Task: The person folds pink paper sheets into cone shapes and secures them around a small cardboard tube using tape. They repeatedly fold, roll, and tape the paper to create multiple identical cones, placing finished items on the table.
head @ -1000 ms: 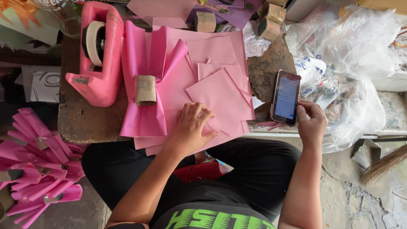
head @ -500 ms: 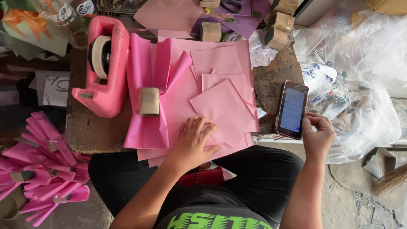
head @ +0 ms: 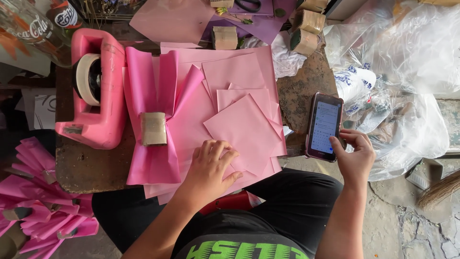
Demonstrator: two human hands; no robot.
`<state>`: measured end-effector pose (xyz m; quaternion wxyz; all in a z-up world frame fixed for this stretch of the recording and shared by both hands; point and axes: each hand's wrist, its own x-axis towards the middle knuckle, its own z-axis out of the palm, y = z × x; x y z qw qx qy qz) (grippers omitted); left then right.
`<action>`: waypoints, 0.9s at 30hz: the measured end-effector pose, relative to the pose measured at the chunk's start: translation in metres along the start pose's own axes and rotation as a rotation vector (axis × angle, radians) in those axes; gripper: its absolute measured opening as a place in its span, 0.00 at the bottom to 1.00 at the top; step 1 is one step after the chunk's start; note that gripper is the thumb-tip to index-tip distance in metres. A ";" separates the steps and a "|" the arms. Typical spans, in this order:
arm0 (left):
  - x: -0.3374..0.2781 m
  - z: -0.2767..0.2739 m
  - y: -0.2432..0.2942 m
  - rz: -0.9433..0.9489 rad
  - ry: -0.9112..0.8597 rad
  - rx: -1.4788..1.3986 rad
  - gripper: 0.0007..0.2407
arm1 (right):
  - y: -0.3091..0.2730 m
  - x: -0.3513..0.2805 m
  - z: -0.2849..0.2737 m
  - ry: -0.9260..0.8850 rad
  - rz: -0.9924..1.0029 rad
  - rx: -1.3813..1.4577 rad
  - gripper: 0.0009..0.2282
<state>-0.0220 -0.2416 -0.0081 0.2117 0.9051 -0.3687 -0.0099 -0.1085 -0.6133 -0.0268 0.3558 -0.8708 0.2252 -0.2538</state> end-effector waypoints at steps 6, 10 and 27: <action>0.000 -0.003 -0.004 0.053 0.027 0.005 0.16 | 0.018 -0.005 0.003 0.150 -0.004 0.141 0.02; 0.000 0.001 -0.007 0.066 0.054 -0.054 0.08 | 0.020 -0.026 0.029 0.342 -0.200 0.132 0.02; 0.007 0.000 0.008 0.077 0.269 -0.245 0.06 | -0.139 -0.064 0.087 -0.264 -0.699 0.123 0.03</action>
